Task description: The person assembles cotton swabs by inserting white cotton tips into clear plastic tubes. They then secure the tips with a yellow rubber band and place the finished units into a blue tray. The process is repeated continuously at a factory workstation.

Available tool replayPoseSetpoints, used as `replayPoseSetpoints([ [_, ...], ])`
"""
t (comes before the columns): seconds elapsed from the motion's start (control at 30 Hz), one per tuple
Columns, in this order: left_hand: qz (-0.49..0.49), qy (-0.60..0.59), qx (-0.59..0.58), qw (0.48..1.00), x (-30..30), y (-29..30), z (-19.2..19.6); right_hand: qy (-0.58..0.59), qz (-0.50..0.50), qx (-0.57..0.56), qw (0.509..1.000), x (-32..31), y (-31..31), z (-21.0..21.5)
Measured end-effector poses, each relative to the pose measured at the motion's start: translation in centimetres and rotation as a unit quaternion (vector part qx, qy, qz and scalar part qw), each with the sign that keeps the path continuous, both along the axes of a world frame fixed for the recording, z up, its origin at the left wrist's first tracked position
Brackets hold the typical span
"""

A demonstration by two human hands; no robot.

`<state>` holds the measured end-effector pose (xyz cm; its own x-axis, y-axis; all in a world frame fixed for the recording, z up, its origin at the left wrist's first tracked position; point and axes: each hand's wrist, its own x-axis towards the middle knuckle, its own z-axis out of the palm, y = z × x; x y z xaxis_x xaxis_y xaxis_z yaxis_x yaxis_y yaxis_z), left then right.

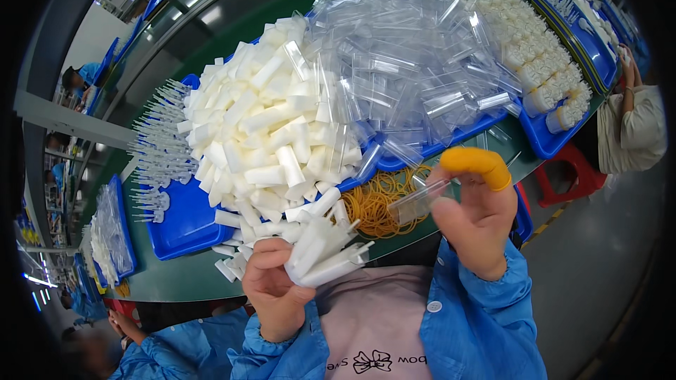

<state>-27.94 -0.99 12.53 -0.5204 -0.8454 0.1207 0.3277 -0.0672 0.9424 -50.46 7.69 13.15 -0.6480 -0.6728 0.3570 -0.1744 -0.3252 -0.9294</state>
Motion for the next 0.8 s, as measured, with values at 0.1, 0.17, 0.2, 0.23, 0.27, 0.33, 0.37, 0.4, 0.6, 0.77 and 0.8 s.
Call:
replayPoseSetpoints([
  [0.1, -0.005, -0.027, -0.057, 0.998, -0.2, 0.3, -0.2, -0.134, 0.074, -0.063, 0.986, 0.2, -0.2, 0.4],
  [0.17, -0.012, -0.053, -0.064, 0.996, -0.1, 0.5, -0.2, -0.192, 0.099, -0.050, 0.975, 0.7, -0.4, 0.8],
  [0.2, -0.015, -0.066, -0.068, 0.995, -0.1, 0.6, -0.2, -0.220, 0.111, -0.044, 0.968, 0.9, -0.5, 0.9],
  [0.23, -0.019, -0.073, -0.078, 0.994, 0.0, 0.7, -0.3, -0.218, 0.120, -0.044, 0.968, 1.1, -0.5, 0.8],
  [0.27, -0.022, -0.080, -0.089, 0.993, 0.1, 0.7, -0.4, -0.217, 0.128, -0.044, 0.967, 1.2, -0.5, 0.7],
  [0.33, -0.015, -0.082, -0.105, 0.991, 0.0, 0.7, -0.3, -0.211, 0.139, -0.039, 0.967, 1.4, -0.5, 0.6],
  [0.37, -0.004, -0.078, -0.110, 0.991, -0.3, 0.7, 0.1, -0.207, 0.141, -0.035, 0.967, 1.4, -0.5, 0.6],
  [0.4, 0.006, -0.073, -0.114, 0.991, -0.5, 0.7, 0.3, -0.203, 0.143, -0.031, 0.968, 1.5, -0.5, 0.6],
  [0.6, 0.014, -0.088, -0.139, 0.986, -0.6, 0.9, 0.6, -0.221, 0.195, -0.028, 0.955, 1.0, -0.2, 0.3],
  [0.77, -0.012, -0.173, -0.198, 0.965, -0.3, 0.8, 1.0, -0.183, 0.128, 0.010, 0.975, 2.0, -0.6, 0.8],
  [0.8, -0.023, -0.207, -0.207, 0.956, -0.3, 0.7, 1.3, -0.170, 0.124, 0.011, 0.977, 2.1, -0.6, 0.8],
])
